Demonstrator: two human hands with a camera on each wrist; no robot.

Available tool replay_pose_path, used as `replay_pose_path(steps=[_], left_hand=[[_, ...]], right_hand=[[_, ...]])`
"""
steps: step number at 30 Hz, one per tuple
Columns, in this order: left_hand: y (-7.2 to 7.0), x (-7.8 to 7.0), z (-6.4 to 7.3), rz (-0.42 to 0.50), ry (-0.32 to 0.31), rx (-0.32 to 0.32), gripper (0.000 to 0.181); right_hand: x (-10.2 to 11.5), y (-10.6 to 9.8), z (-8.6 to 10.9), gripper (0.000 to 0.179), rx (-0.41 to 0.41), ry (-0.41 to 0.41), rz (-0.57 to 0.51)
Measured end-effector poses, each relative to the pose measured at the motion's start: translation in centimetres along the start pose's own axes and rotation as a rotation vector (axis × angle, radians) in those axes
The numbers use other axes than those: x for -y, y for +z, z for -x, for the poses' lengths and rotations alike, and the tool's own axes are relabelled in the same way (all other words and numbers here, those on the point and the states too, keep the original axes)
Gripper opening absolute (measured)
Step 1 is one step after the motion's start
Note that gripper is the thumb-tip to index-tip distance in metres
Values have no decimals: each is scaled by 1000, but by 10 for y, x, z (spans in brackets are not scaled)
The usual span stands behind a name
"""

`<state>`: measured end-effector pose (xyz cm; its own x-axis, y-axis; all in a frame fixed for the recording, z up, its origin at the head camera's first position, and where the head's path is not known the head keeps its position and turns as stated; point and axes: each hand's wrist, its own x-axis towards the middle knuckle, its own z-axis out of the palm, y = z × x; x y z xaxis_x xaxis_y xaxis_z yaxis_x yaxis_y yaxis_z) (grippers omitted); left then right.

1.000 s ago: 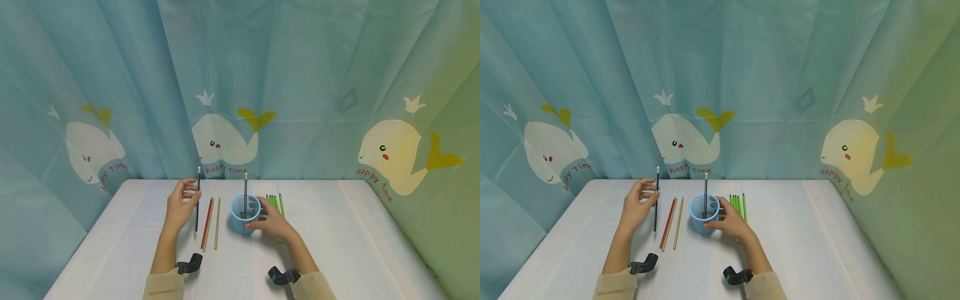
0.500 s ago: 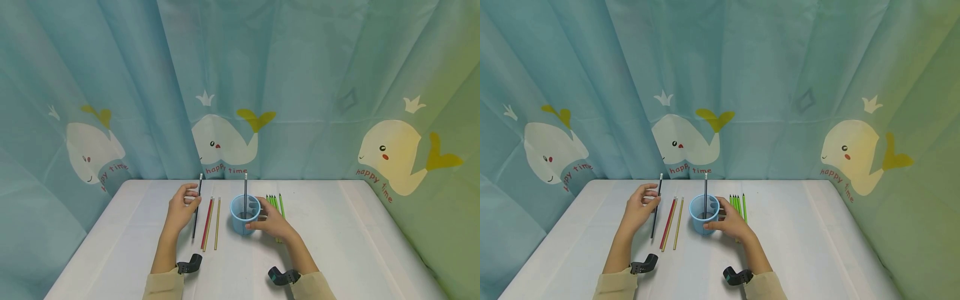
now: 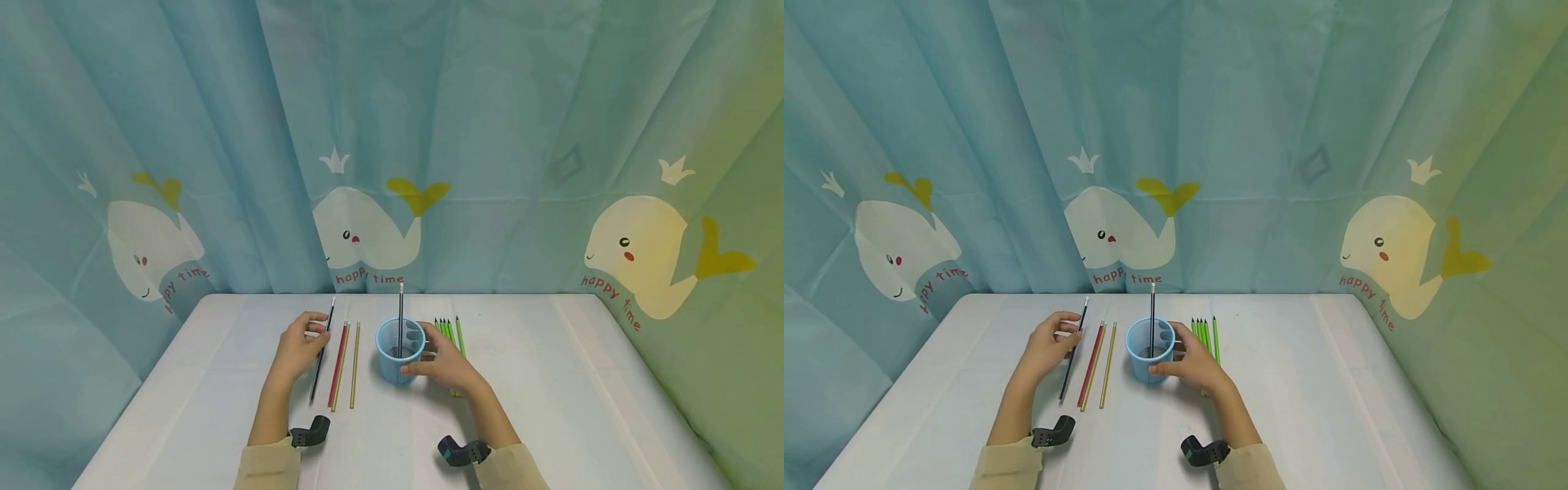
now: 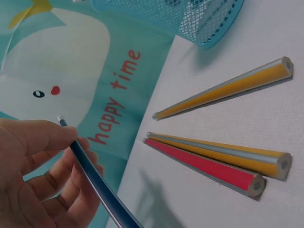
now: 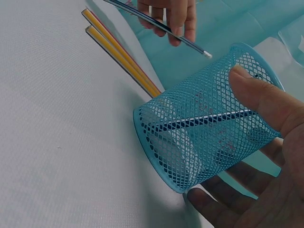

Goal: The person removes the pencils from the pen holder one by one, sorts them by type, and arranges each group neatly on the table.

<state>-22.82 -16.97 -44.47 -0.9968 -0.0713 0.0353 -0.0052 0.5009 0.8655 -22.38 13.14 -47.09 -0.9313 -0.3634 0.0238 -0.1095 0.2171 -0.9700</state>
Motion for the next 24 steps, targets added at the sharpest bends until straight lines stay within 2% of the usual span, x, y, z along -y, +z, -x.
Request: replay_pose_path(steps=[11,24], left_hand=[[6,8,-3,5,-77,62,34],[12,18,-2,-165,-96,68,33]], right_hand=[[0,0,-2,83,6,-12,-8],[0,-1,-1,83,15,2,-19]])
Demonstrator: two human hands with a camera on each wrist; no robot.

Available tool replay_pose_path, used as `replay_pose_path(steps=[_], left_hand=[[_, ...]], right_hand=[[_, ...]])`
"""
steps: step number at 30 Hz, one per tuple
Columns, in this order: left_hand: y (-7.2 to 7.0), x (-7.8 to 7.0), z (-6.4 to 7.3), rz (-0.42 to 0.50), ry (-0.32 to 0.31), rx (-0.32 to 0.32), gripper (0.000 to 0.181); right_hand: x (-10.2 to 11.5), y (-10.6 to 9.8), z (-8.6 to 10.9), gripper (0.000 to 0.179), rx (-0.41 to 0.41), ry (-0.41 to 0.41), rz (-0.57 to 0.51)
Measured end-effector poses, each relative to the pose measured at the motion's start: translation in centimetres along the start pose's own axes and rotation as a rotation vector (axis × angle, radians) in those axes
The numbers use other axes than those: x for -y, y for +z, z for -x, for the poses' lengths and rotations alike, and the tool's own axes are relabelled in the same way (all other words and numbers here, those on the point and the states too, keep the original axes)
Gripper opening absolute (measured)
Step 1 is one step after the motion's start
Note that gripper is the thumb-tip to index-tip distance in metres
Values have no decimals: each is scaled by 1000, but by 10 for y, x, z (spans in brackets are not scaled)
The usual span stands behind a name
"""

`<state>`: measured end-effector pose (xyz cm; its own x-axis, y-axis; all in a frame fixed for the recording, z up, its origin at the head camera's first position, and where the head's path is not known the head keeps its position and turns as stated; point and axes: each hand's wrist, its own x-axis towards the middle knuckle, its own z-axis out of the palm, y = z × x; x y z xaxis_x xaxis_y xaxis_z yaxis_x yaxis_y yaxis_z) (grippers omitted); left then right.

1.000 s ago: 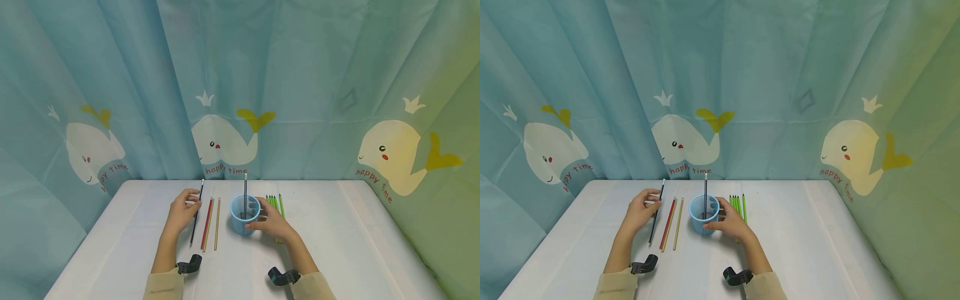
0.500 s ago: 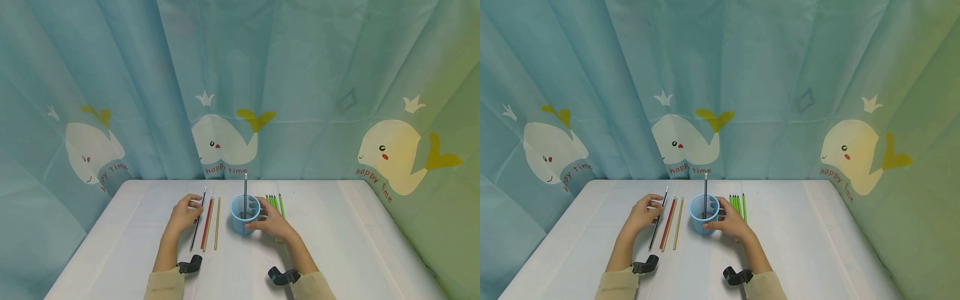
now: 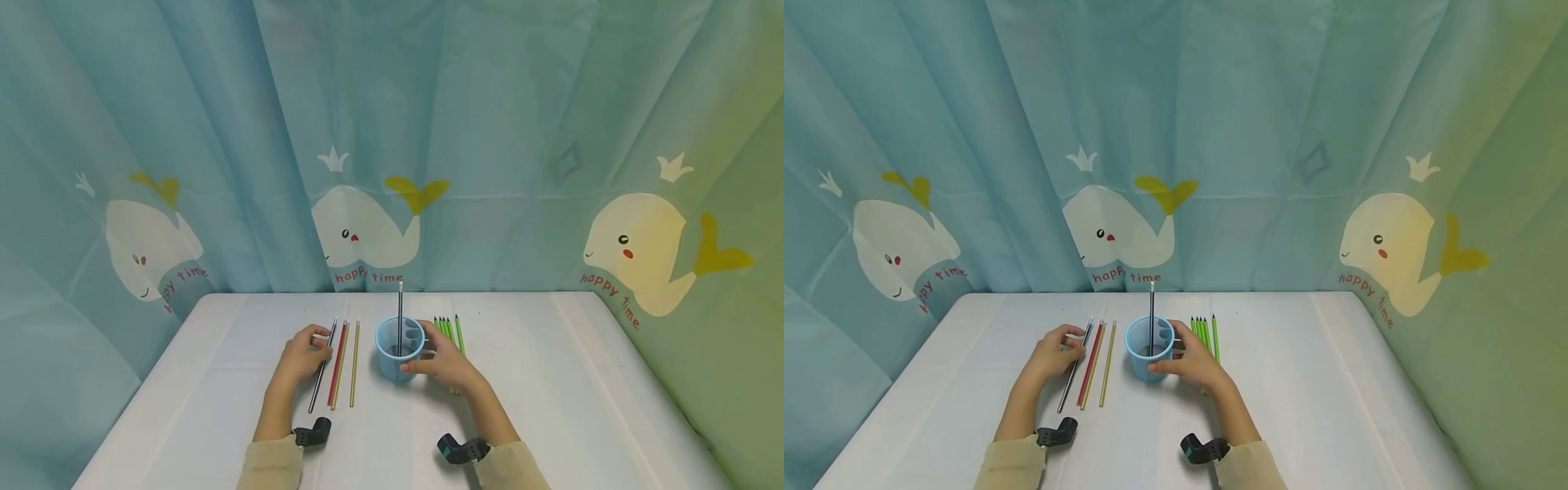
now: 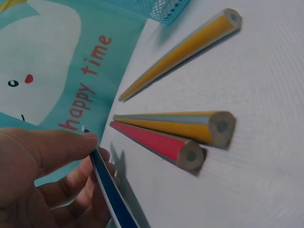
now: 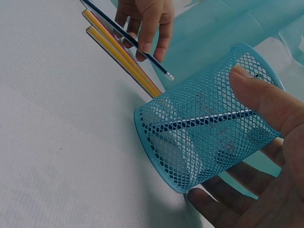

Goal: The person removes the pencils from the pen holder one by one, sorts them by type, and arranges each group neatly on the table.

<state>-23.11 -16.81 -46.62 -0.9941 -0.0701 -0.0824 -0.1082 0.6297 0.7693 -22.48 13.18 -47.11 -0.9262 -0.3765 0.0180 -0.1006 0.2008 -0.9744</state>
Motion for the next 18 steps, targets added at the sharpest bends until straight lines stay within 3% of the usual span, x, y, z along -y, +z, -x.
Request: replay_pose_path(steps=[6,13,18], left_hand=[[2,4,-1,-12,-12,4,33],[2,4,1,19,-3,3,33],[2,4,2,58,-6,6,34]], right_hand=[[5,1,1,83,-6,8,-2],[29,4,12,80,6,-11,-6],[12,2,5,81,1,-13,-2]])
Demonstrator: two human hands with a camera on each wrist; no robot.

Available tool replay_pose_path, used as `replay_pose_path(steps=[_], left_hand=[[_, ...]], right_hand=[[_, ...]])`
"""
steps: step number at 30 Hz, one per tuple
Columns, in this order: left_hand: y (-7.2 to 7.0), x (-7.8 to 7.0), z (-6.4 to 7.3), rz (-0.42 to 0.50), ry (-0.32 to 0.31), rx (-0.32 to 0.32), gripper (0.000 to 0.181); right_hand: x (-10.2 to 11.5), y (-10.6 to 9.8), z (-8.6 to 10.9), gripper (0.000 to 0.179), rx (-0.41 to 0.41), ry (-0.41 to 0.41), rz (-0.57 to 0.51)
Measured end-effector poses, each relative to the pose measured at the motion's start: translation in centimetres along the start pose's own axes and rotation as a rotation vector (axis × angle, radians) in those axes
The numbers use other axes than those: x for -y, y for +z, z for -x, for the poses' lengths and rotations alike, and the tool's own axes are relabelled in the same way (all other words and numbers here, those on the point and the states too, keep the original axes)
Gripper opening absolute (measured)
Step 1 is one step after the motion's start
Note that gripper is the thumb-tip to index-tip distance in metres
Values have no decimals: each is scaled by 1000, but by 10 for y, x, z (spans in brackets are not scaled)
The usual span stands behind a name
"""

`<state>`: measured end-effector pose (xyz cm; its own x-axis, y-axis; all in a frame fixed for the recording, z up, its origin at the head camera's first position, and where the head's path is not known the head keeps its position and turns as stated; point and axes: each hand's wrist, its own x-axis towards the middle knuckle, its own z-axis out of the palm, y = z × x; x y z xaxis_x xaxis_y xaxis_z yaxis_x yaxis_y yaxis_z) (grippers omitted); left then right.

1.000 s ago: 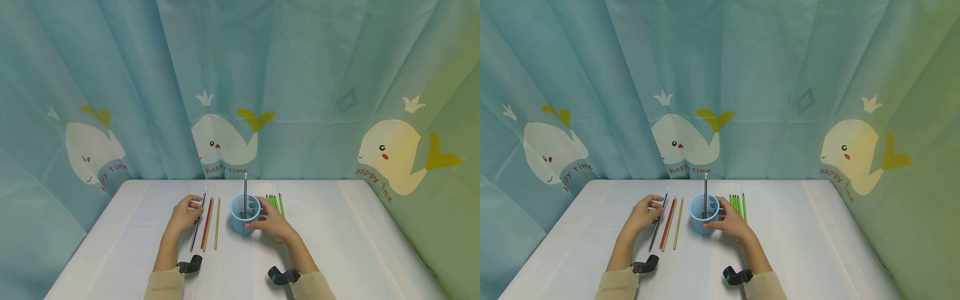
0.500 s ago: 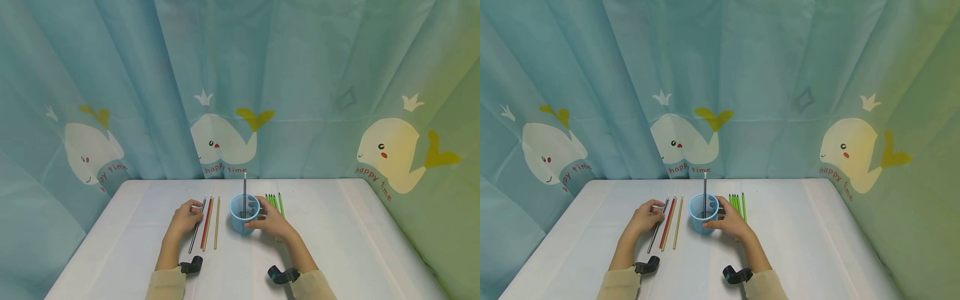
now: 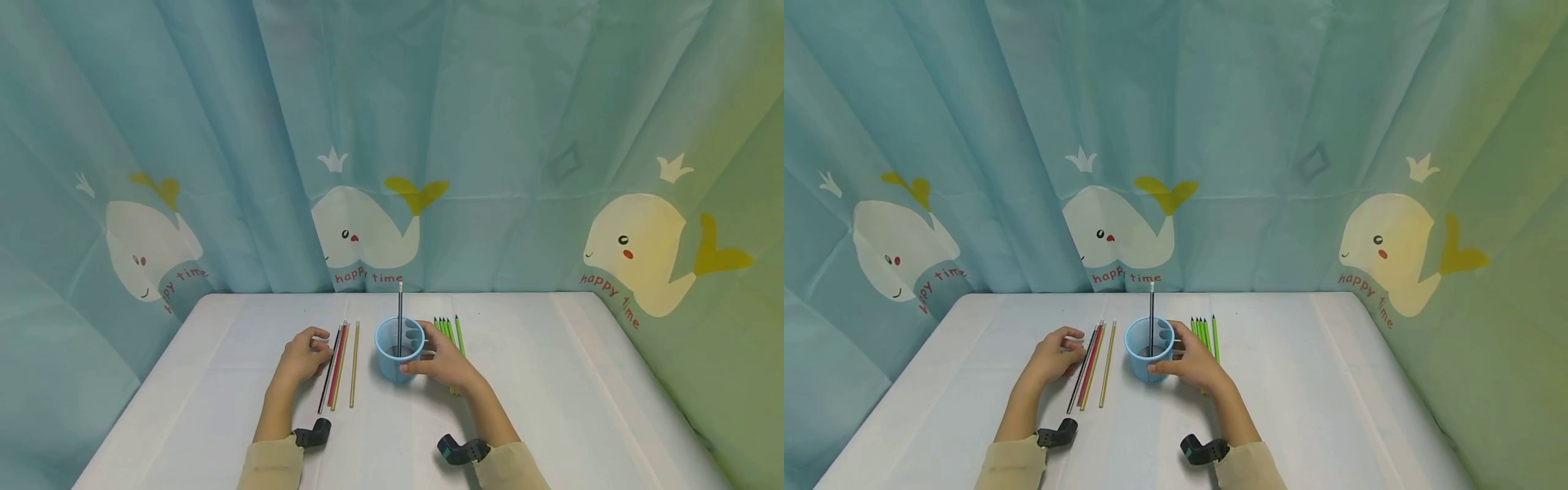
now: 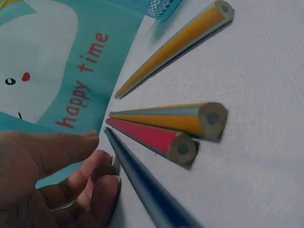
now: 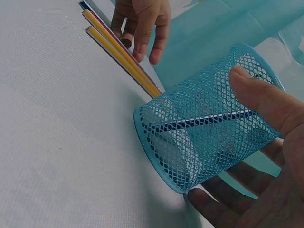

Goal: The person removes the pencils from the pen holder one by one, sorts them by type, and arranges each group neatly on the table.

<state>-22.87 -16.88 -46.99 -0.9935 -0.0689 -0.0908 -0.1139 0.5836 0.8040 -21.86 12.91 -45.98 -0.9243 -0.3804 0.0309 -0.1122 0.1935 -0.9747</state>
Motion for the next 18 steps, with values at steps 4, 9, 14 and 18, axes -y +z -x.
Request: replay_pose_path(steps=[4,9,14,18], left_hand=[[0,-1,-1,-12,-6,-2,34],[-2,-3,-1,-33,27,-11,33],[-6,-10,2,-18,52,-6,33],[-7,-19,5,25,63,9,34]], right_hand=[[-12,-2,-5,82,4,5,2],[-14,-3,-5,82,3,2,7],[-15,-2,-5,83,2,-1,16],[-15,-3,-5,84,1,2,20]])
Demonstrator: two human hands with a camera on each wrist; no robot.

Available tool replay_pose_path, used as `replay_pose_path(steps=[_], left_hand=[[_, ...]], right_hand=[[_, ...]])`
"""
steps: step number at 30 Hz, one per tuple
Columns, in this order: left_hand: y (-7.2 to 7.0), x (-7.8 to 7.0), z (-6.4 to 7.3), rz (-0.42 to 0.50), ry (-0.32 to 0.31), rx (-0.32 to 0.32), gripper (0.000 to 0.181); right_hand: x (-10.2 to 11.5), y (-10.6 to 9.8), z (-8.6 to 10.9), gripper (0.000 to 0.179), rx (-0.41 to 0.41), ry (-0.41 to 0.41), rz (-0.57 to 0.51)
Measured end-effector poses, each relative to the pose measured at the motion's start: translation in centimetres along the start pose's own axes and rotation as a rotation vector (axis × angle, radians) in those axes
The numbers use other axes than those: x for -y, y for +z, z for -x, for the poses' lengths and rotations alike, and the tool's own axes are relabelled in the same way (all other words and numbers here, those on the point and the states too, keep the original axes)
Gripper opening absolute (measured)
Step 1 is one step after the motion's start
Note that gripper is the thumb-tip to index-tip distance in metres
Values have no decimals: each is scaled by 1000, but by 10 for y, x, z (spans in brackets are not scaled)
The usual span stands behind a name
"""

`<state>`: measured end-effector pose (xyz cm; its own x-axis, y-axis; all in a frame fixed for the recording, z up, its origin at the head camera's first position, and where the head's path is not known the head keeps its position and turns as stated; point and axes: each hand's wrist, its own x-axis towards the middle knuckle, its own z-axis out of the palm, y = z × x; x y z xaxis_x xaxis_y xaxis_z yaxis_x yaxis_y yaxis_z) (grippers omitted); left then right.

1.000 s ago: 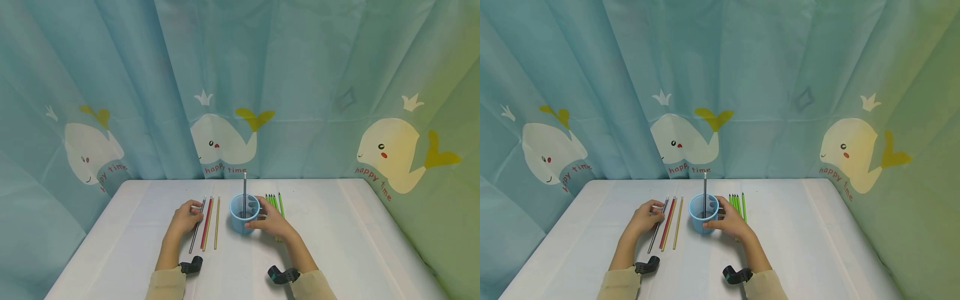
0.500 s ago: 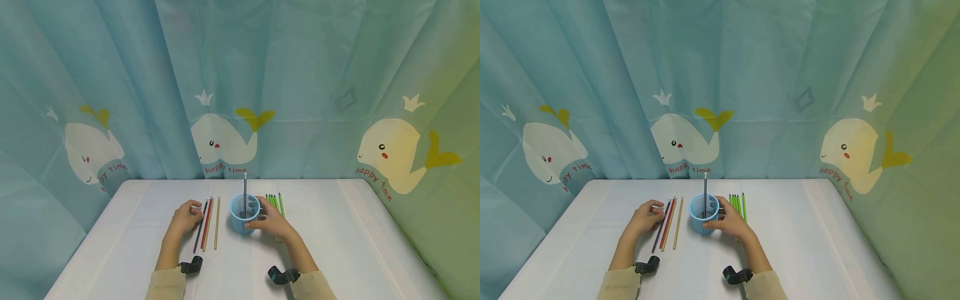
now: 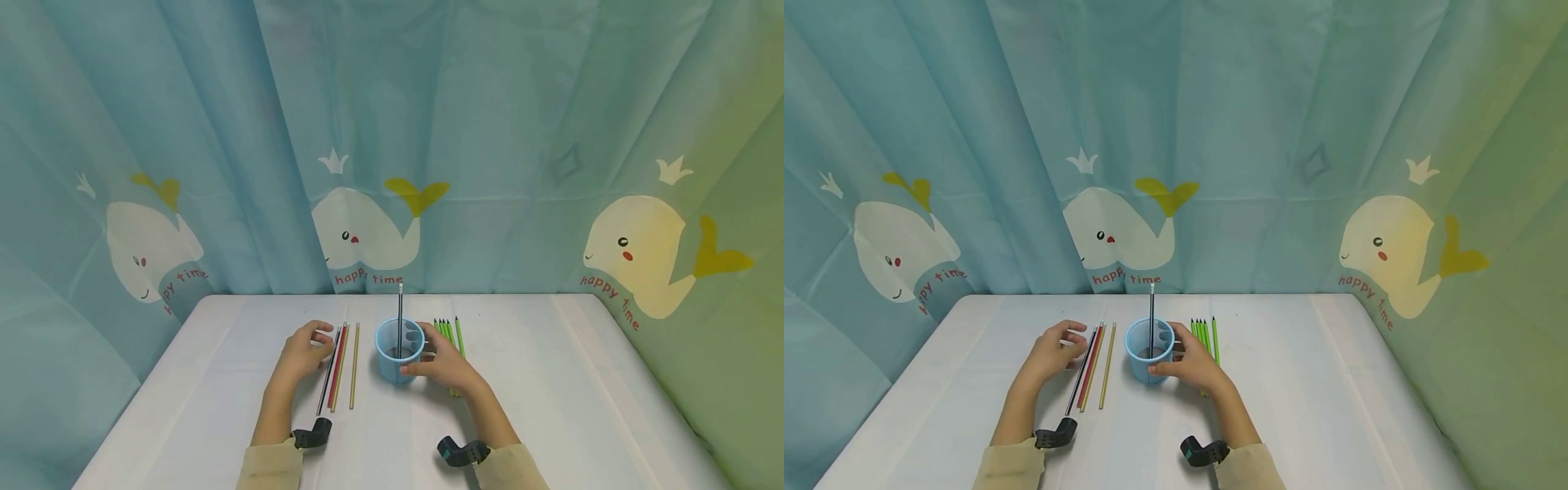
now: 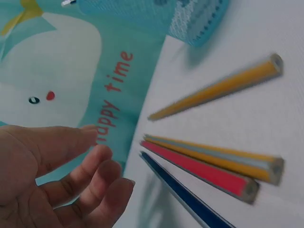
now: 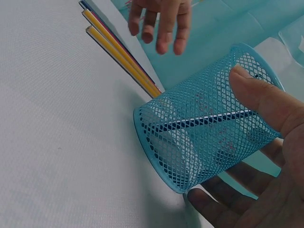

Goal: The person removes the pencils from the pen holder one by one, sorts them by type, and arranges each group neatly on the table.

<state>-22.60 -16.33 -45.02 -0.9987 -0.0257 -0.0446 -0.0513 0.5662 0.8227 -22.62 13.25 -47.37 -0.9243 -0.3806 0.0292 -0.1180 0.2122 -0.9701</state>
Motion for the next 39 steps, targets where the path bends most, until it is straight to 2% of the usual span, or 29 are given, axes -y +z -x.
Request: replay_pose_path(steps=[4,9,14,18,26,30,33,39], left_hand=[[0,-10,3,32,59,9,34],[4,-20,7,18,220,25,32],[15,-27,8,13,370,66,32],[27,-35,9,16,452,52,33],[50,-48,13,4,534,47,41],[60,-51,14,-56,528,45,46],[66,-52,15,-96,510,78,51],[77,-53,15,-125,516,136,57]], right_hand=[[1,0,0,83,1,0,-3],[2,0,1,82,2,2,-3],[2,1,1,83,-2,9,-2],[3,1,1,82,-1,0,1],[3,2,1,81,-4,-5,-5],[2,2,0,80,16,-9,-19],[1,1,0,79,21,-13,-15],[-1,0,0,78,28,-28,-4]])
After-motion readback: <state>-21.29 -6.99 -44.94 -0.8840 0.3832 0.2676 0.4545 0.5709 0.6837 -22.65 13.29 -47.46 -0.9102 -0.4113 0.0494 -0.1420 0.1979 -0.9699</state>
